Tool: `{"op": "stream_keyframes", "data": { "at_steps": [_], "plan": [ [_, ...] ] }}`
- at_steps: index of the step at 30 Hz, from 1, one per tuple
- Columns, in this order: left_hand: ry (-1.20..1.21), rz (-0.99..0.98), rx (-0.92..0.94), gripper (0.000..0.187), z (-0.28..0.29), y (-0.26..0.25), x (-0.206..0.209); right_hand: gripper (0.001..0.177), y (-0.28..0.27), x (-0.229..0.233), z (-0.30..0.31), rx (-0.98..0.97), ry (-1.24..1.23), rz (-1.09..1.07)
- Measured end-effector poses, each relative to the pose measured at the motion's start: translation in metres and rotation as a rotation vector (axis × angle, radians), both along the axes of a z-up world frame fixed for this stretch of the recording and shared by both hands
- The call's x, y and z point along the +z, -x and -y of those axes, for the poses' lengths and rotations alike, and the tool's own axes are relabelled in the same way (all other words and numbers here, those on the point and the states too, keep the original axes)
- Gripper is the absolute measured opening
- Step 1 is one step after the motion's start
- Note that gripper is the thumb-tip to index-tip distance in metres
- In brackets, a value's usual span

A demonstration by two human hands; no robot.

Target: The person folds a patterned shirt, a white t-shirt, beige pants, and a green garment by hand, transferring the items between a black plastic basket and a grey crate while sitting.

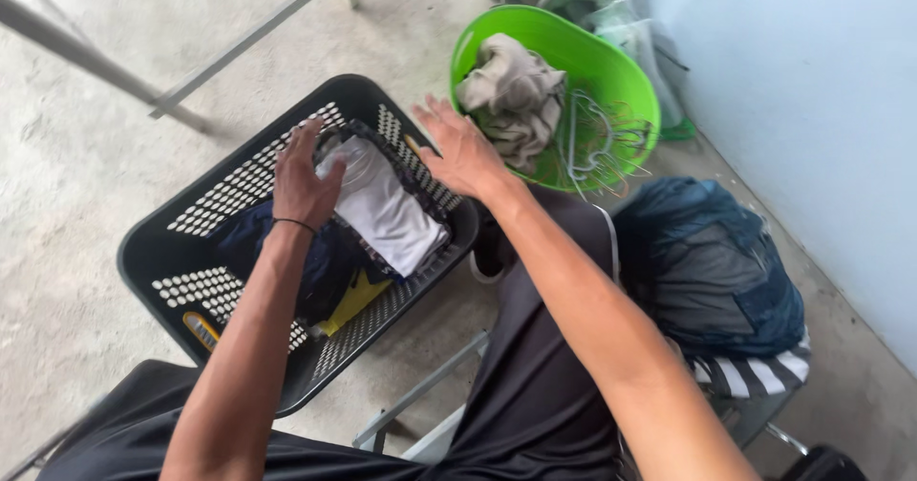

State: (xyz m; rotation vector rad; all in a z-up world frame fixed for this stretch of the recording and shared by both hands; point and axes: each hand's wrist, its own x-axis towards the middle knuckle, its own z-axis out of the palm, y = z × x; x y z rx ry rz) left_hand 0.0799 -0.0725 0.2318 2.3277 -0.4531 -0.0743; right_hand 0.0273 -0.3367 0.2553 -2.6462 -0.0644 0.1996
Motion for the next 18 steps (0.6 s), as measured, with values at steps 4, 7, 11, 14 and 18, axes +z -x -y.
{"op": "stream_keyframes", "data": {
  "at_steps": [4,7,11,14,18],
  "plan": [
    [0.013,0.076,-0.124,0.064,0.044,0.011,0.053,0.068,0.051,0.053,0.048,-0.119,-0.041,0.137],
    [0.068,0.089,-0.207,0.062,0.083,0.03,0.086,0.066,0.098,0.081,0.091,-0.181,-0.008,0.256],
    [0.135,0.135,-0.38,0.056,0.154,0.058,0.111,0.064,0.168,0.097,0.147,-0.312,0.057,0.258],
    [0.182,0.109,-0.503,0.051,0.21,0.088,0.119,0.061,0.224,0.094,0.184,-0.404,-0.012,0.276],
    [0.176,0.13,-0.643,0.043,0.278,0.133,0.115,0.059,0.289,0.062,0.22,-0.542,-0.023,0.203]
  ]
}}
